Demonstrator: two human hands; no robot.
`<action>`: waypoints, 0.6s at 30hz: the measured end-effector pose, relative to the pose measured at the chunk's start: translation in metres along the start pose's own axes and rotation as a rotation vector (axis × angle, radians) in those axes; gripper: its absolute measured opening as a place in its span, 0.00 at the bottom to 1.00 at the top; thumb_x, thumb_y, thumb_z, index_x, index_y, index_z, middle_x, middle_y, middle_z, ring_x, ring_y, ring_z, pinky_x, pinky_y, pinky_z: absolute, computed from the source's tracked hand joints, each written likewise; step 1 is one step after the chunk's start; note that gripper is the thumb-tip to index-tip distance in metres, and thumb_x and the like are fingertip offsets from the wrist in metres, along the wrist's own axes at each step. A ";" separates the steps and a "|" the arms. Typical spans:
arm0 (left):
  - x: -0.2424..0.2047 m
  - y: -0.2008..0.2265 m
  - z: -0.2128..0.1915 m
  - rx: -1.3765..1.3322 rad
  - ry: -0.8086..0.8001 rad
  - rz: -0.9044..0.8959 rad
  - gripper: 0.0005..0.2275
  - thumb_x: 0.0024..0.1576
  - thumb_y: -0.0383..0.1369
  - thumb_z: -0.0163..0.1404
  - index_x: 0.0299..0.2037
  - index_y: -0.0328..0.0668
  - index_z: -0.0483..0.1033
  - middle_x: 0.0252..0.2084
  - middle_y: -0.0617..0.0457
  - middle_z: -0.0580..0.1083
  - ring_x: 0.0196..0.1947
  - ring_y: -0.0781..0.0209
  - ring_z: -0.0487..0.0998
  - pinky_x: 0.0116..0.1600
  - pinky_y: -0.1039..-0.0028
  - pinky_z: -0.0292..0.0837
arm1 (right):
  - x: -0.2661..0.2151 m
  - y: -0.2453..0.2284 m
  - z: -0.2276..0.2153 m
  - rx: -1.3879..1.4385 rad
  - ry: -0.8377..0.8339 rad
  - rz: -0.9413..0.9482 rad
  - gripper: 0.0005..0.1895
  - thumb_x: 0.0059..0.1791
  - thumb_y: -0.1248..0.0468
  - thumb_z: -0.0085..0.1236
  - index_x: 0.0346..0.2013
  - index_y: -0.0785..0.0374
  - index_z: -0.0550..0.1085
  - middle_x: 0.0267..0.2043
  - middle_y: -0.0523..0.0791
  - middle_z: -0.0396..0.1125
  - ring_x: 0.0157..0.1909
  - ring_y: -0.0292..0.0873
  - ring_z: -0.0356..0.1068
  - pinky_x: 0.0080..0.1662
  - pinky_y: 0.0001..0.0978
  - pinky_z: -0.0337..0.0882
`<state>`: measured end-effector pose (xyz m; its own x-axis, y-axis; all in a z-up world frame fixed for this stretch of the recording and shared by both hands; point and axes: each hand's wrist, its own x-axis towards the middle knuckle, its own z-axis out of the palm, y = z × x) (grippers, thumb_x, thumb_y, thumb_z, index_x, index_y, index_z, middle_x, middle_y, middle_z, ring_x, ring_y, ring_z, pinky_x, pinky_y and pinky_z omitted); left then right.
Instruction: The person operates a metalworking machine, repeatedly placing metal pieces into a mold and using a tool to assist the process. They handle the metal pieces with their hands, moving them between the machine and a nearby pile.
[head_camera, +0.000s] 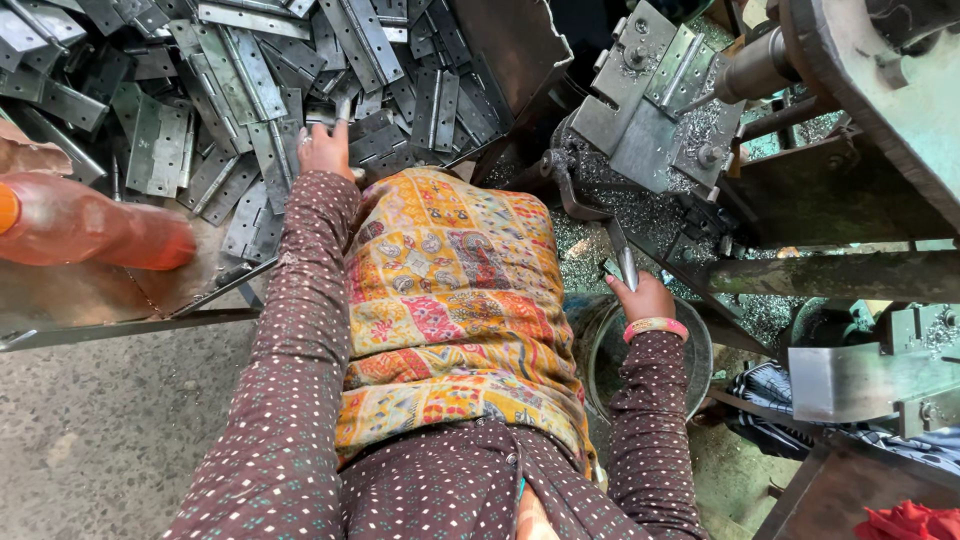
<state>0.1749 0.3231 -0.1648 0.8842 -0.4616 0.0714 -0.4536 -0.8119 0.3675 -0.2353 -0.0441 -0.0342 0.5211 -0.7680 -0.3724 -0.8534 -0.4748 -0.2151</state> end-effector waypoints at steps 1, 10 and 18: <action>0.003 -0.002 -0.001 -0.010 0.023 0.008 0.40 0.35 0.30 0.72 0.62 0.43 0.68 0.47 0.36 0.70 0.52 0.32 0.72 0.60 0.51 0.63 | 0.000 0.000 0.000 -0.007 0.004 -0.008 0.28 0.47 0.40 0.59 0.38 0.63 0.78 0.29 0.52 0.73 0.31 0.55 0.74 0.39 0.48 0.71; 0.011 -0.009 0.019 0.018 -0.030 -0.069 0.35 0.40 0.29 0.69 0.62 0.49 0.69 0.47 0.38 0.71 0.50 0.37 0.74 0.57 0.51 0.66 | 0.003 0.006 0.005 -0.020 0.019 -0.019 0.29 0.47 0.38 0.59 0.38 0.64 0.78 0.31 0.53 0.74 0.34 0.56 0.75 0.40 0.50 0.71; -0.021 0.005 0.018 -0.393 0.177 -0.282 0.19 0.63 0.46 0.55 0.43 0.33 0.72 0.41 0.35 0.74 0.47 0.34 0.73 0.53 0.50 0.67 | 0.010 0.021 0.019 -0.001 0.059 -0.047 0.31 0.46 0.38 0.59 0.36 0.66 0.78 0.34 0.56 0.74 0.38 0.60 0.75 0.43 0.50 0.72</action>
<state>0.1520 0.3228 -0.1808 0.9869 -0.1488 0.0622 -0.1482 -0.6848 0.7135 -0.2480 -0.0539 -0.0593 0.5604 -0.7689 -0.3078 -0.8280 -0.5113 -0.2301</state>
